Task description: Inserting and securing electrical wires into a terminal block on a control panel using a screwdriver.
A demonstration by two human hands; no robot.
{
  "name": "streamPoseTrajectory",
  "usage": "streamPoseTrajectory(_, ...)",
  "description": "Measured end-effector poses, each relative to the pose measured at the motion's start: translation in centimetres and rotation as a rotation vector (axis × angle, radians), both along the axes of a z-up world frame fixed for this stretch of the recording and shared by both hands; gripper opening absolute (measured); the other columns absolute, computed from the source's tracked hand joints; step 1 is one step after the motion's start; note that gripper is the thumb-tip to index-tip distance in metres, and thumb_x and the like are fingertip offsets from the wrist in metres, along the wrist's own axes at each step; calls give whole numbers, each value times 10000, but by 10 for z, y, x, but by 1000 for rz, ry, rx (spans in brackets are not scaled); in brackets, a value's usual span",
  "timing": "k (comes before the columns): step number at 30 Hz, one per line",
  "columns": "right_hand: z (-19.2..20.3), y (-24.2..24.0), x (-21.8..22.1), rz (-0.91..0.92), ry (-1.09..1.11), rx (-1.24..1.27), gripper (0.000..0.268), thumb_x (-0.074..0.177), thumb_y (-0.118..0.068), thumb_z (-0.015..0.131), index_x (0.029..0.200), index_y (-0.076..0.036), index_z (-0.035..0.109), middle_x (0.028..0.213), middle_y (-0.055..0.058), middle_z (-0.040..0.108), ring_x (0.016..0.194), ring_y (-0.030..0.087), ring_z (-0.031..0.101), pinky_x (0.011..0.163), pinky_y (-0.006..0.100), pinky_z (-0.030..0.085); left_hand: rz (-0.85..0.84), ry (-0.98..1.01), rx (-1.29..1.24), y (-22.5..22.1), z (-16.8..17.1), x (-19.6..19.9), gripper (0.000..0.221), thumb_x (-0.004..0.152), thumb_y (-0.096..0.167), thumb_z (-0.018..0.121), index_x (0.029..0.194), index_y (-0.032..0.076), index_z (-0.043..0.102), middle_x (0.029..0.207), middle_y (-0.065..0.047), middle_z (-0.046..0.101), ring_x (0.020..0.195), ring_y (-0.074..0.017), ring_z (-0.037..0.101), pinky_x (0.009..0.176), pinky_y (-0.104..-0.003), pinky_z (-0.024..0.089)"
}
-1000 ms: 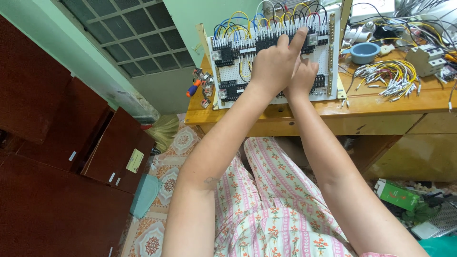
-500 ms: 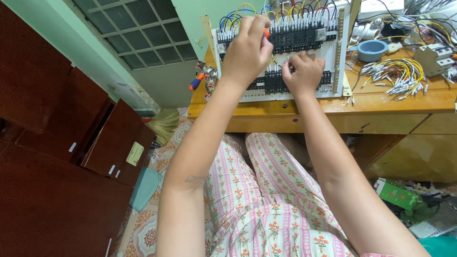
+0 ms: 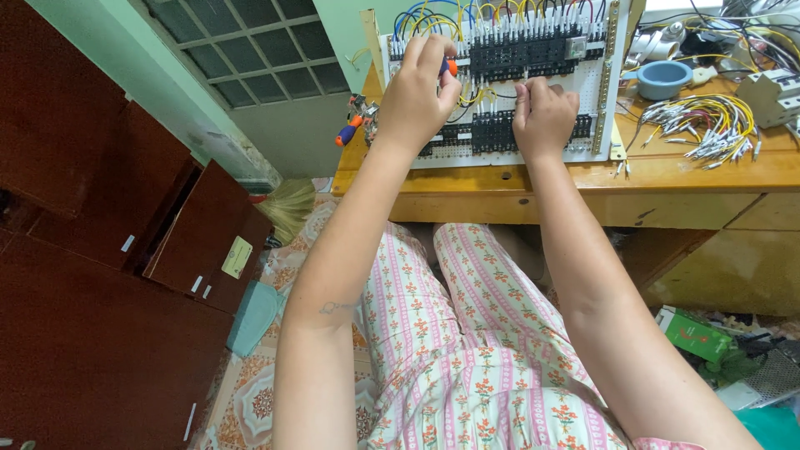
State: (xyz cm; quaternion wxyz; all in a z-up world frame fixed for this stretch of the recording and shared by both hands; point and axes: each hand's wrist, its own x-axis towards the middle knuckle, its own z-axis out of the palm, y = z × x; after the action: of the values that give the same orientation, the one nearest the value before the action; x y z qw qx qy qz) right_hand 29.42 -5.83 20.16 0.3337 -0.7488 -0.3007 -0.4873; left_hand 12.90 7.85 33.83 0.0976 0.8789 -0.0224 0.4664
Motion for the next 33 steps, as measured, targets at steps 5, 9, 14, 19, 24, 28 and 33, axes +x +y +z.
streamPoseTrajectory(5, -1, 1, 2, -25, -13, -32, 104, 1041, -162, 660, 944, -147, 624, 742, -15, 690, 675, 194, 563, 792, 327, 375, -33, 20, -42, -2, -3, 0, 369, 842, 24, 663, 1149, 169, 519, 1028, -29, 622, 668, -194, 694, 579, -361, 572)
streamPoseTrajectory(9, 0, 0, 0, 5, -28, -3, 92, 1008, -142, 703, 937, -145, 646, 785, -14, 708, 698, 192, 576, 800, 325, 377, -72, 73, -116, -12, -5, -8, 348, 850, 36, 644, 1134, 185, 508, 1036, -13, 664, 672, -182, 685, 585, -354, 550)
streamPoseTrajectory(14, -2, 1, 1, -14, -31, -45, 88, 1015, -166, 670, 947, -135, 622, 816, 5, 704, 731, 213, 587, 818, 343, 379, -114, 42, -129, -15, -15, -7, 325, 843, 43, 640, 1124, 170, 536, 1030, -25, 653, 699, -195, 703, 586, -348, 562)
streamPoseTrajectory(19, 0, -1, -1, -17, -49, -65, 89, 991, -176, 686, 948, -132, 621, 880, 10, 709, 765, 223, 596, 818, 356, 384, -128, -15, -95, -14, -20, 5, 299, 871, 39, 626, 1132, 145, 524, 1040, -31, 636, 726, -188, 702, 614, -327, 575)
streamPoseTrajectory(24, -1, 0, -1, -29, -37, -79, 91, 999, -187, 678, 957, -132, 619, 904, 8, 715, 799, 223, 598, 832, 356, 380, -111, -11, -24, -12, -23, 14, 311, 854, 13, 663, 1095, 155, 527, 1034, -2, 610, 632, -170, 663, 563, -344, 523)
streamPoseTrajectory(28, 1, -2, -5, -34, -38, -76, 97, 985, -178, 688, 955, -124, 613, 888, 25, 698, 794, 245, 605, 836, 372, 392, -117, -21, 90, -16, -22, 20, 287, 842, -11, 670, 1035, 128, 509, 999, -32, 588, 627, -219, 690, 583, -399, 540)
streamPoseTrajectory(33, 3, -1, -5, -35, -27, -75, 83, 983, -189, 683, 977, -126, 628, 909, 32, 695, 822, 249, 606, 839, 380, 399, 32, 91, 313, -18, -25, 41, 498, 801, 88, 764, 1194, 81, 457, 1155, -120, 522, 802, -318, 715, 697, -463, 591)
